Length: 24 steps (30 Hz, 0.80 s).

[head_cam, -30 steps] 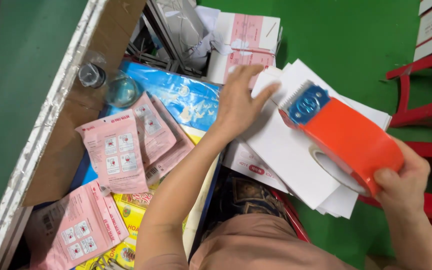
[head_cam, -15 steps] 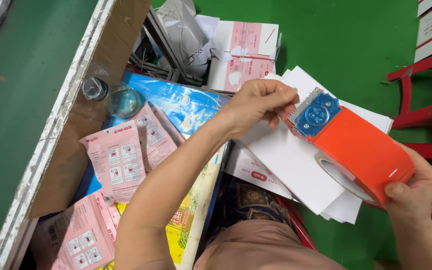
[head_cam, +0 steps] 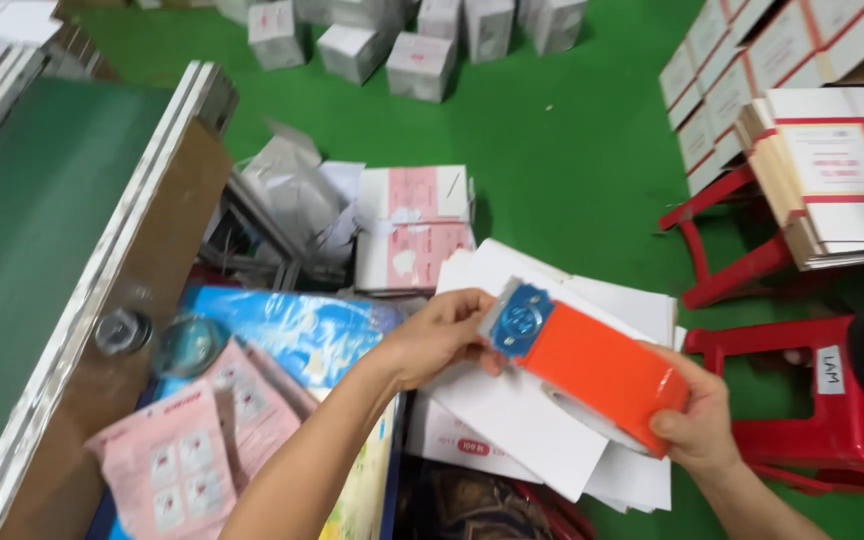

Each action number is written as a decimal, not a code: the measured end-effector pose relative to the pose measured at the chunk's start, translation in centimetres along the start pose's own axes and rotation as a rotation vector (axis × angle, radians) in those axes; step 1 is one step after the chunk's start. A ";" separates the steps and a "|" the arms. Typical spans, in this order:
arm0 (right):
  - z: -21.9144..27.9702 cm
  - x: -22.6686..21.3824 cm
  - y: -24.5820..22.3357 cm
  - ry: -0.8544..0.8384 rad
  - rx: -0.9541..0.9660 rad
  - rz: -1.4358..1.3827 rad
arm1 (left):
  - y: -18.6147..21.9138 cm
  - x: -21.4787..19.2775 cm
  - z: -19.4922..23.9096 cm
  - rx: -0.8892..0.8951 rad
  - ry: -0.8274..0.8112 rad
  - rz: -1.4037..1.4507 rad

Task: The recorder is packaging protective face masks into individual pink packets and then boxing them.

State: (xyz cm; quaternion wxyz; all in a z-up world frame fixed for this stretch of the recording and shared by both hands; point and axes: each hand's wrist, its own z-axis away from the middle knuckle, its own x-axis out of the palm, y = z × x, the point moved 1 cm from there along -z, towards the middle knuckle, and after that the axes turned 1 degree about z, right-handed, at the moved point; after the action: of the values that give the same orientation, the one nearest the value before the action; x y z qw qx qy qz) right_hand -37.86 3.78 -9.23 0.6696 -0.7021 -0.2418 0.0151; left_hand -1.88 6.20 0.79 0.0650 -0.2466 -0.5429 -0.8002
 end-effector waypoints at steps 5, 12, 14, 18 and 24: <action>-0.2 1.0 -0.1 -0.110 0.055 -0.052 | -0.5 -1.6 -0.6 -0.022 -0.121 -0.047; 0.7 -0.8 -1.2 -0.115 0.071 -0.008 | 0.4 -1.9 -1.1 -0.088 -0.102 -0.112; 1.2 -2.3 -1.5 -0.023 0.088 0.222 | -0.5 -3.6 -1.5 0.077 0.035 -0.222; 1.5 -0.2 -7.5 -0.080 0.204 0.107 | 3.8 -1.6 0.2 0.150 0.150 -0.397; -0.1 7.5 -12.9 -0.025 0.346 0.368 | 5.7 -5.1 0.7 0.267 0.267 -0.500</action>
State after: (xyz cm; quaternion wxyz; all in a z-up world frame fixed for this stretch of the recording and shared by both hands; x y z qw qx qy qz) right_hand -35.35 6.18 5.29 0.7626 -0.6092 -0.1116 0.1865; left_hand 4.91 3.72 3.38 -0.0313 0.0124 -0.6738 -0.7381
